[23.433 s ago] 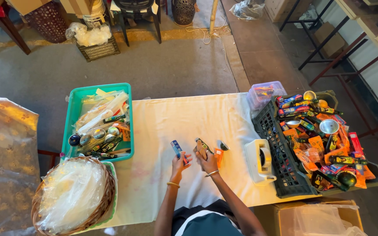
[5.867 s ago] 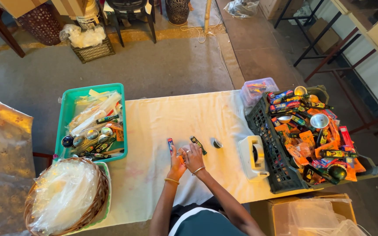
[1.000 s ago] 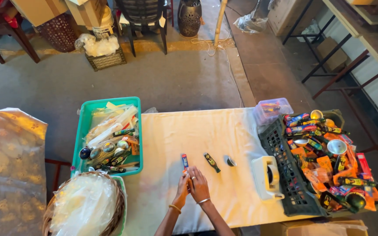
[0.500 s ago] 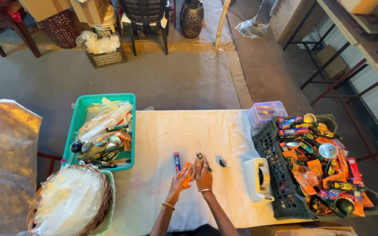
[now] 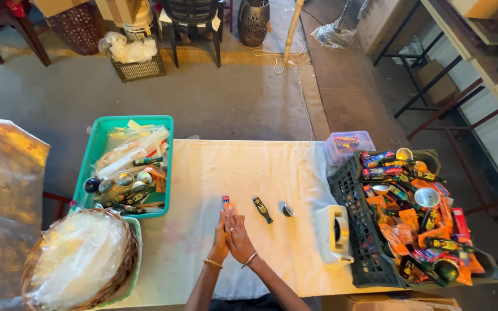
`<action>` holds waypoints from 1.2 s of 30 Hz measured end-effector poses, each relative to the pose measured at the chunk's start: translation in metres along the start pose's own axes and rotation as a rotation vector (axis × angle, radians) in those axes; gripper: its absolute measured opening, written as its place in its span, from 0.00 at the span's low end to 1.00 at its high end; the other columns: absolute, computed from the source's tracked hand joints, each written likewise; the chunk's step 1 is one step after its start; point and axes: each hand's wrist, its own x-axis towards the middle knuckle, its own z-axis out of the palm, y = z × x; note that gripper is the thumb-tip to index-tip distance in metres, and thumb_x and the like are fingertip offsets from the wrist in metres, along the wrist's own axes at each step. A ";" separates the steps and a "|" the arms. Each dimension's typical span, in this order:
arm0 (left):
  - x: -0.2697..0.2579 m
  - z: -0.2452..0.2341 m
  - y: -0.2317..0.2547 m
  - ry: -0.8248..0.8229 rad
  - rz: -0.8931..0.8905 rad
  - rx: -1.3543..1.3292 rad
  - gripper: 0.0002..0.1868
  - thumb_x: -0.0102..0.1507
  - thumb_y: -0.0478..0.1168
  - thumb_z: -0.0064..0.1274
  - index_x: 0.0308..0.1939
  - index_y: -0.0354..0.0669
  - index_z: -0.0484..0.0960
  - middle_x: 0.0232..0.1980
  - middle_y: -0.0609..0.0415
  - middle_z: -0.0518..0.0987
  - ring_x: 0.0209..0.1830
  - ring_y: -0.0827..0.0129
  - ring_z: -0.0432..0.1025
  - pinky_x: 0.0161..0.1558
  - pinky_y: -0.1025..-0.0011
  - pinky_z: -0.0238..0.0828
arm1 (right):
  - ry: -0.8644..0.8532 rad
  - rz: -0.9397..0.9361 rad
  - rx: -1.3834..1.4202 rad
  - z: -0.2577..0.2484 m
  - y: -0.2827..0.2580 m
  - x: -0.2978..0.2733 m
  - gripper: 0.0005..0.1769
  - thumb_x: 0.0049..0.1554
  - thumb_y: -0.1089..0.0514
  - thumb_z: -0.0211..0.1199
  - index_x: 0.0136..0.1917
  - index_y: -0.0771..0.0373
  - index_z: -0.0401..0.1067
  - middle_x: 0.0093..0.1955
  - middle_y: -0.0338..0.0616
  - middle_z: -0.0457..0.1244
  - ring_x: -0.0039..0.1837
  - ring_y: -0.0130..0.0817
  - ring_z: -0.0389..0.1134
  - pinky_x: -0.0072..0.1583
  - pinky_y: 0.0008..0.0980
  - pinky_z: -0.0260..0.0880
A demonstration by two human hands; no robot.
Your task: Sorting various small consumer products and packing some into plastic containers.
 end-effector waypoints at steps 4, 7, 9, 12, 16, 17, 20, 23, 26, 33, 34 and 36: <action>0.015 0.009 -0.012 -0.008 0.034 0.363 0.40 0.68 0.68 0.39 0.72 0.41 0.71 0.68 0.54 0.74 0.66 0.72 0.68 0.64 0.71 0.64 | 0.083 0.041 -0.207 -0.020 -0.008 0.010 0.34 0.61 0.57 0.50 0.78 0.69 0.53 0.83 0.60 0.46 0.83 0.62 0.43 0.77 0.56 0.38; 0.048 -0.028 -0.040 0.019 -0.139 0.666 0.44 0.73 0.73 0.37 0.61 0.32 0.81 0.46 0.49 0.74 0.44 0.64 0.65 0.45 0.65 0.68 | 0.258 0.059 -0.469 -0.048 -0.014 0.025 0.32 0.58 0.56 0.53 0.74 0.66 0.60 0.80 0.58 0.48 0.79 0.62 0.47 0.73 0.58 0.42; 0.057 -0.036 -0.036 0.025 -0.152 0.718 0.44 0.73 0.74 0.39 0.55 0.32 0.81 0.43 0.48 0.75 0.40 0.65 0.68 0.44 0.65 0.72 | 0.245 0.090 -0.386 -0.044 0.005 0.026 0.29 0.60 0.57 0.52 0.74 0.65 0.62 0.80 0.57 0.51 0.79 0.59 0.49 0.74 0.56 0.46; 0.034 0.006 -0.002 0.040 -0.210 0.618 0.38 0.66 0.74 0.39 0.53 0.44 0.79 0.47 0.56 0.78 0.42 0.70 0.73 0.45 0.67 0.74 | 0.195 0.123 -0.174 -0.040 0.027 0.027 0.24 0.65 0.56 0.51 0.73 0.64 0.65 0.79 0.57 0.54 0.79 0.55 0.53 0.75 0.53 0.51; 0.052 -0.032 -0.023 -0.086 -0.084 0.110 0.34 0.74 0.70 0.46 0.72 0.51 0.72 0.61 0.60 0.70 0.57 0.74 0.65 0.57 0.67 0.62 | 0.080 0.090 -0.058 -0.042 0.011 0.029 0.28 0.66 0.54 0.51 0.76 0.67 0.60 0.75 0.56 0.57 0.76 0.56 0.55 0.76 0.51 0.52; 0.043 -0.017 -0.016 -0.081 -0.083 0.108 0.34 0.74 0.70 0.46 0.72 0.51 0.72 0.61 0.60 0.70 0.57 0.74 0.65 0.57 0.67 0.62 | 0.075 0.090 -0.055 -0.039 0.011 0.028 0.28 0.66 0.54 0.51 0.76 0.67 0.60 0.75 0.56 0.57 0.76 0.56 0.55 0.76 0.51 0.52; 0.026 0.008 0.002 -0.123 -0.014 0.389 0.40 0.68 0.70 0.41 0.70 0.44 0.73 0.69 0.53 0.76 0.67 0.68 0.70 0.64 0.64 0.66 | 0.093 -0.057 -0.278 -0.035 0.010 0.026 0.30 0.64 0.58 0.52 0.76 0.73 0.58 0.78 0.60 0.56 0.79 0.61 0.52 0.75 0.55 0.47; 0.017 0.016 0.009 -0.016 -0.165 0.650 0.37 0.66 0.67 0.38 0.73 0.53 0.68 0.70 0.62 0.73 0.68 0.72 0.68 0.61 0.62 0.68 | 0.281 -0.075 -0.311 -0.043 0.009 0.029 0.29 0.59 0.58 0.54 0.71 0.72 0.58 0.76 0.67 0.55 0.76 0.62 0.55 0.74 0.55 0.48; -0.002 0.048 0.020 -0.126 -0.136 0.682 0.38 0.64 0.66 0.39 0.75 0.56 0.64 0.72 0.66 0.69 0.70 0.78 0.65 0.59 0.68 0.69 | 0.464 0.238 0.022 -0.059 -0.001 0.034 0.35 0.62 0.53 0.57 0.74 0.78 0.53 0.75 0.70 0.53 0.73 0.60 0.57 0.71 0.49 0.59; 0.034 -0.039 -0.039 -0.493 -0.017 -0.446 0.30 0.76 0.57 0.31 0.65 0.33 0.72 0.56 0.50 0.78 0.54 0.65 0.74 0.53 0.68 0.71 | 0.285 0.027 -0.120 -0.054 -0.009 0.028 0.21 0.64 0.54 0.58 0.67 0.67 0.68 0.71 0.59 0.61 0.75 0.60 0.58 0.75 0.50 0.56; 0.078 -0.070 -0.059 -0.821 0.160 -0.685 0.25 0.83 0.47 0.26 0.65 0.26 0.70 0.56 0.46 0.76 0.53 0.61 0.73 0.52 0.66 0.69 | 0.193 -0.126 -0.059 -0.062 -0.028 0.032 0.21 0.65 0.57 0.54 0.68 0.69 0.67 0.73 0.62 0.59 0.76 0.62 0.56 0.75 0.51 0.54; 0.072 -0.064 -0.053 -0.669 0.180 -0.541 0.20 0.82 0.48 0.30 0.54 0.34 0.70 0.49 0.51 0.73 0.48 0.65 0.70 0.50 0.66 0.69 | 0.163 -0.125 -0.074 -0.056 -0.019 0.028 0.23 0.65 0.59 0.51 0.70 0.71 0.66 0.74 0.64 0.58 0.77 0.63 0.54 0.75 0.51 0.52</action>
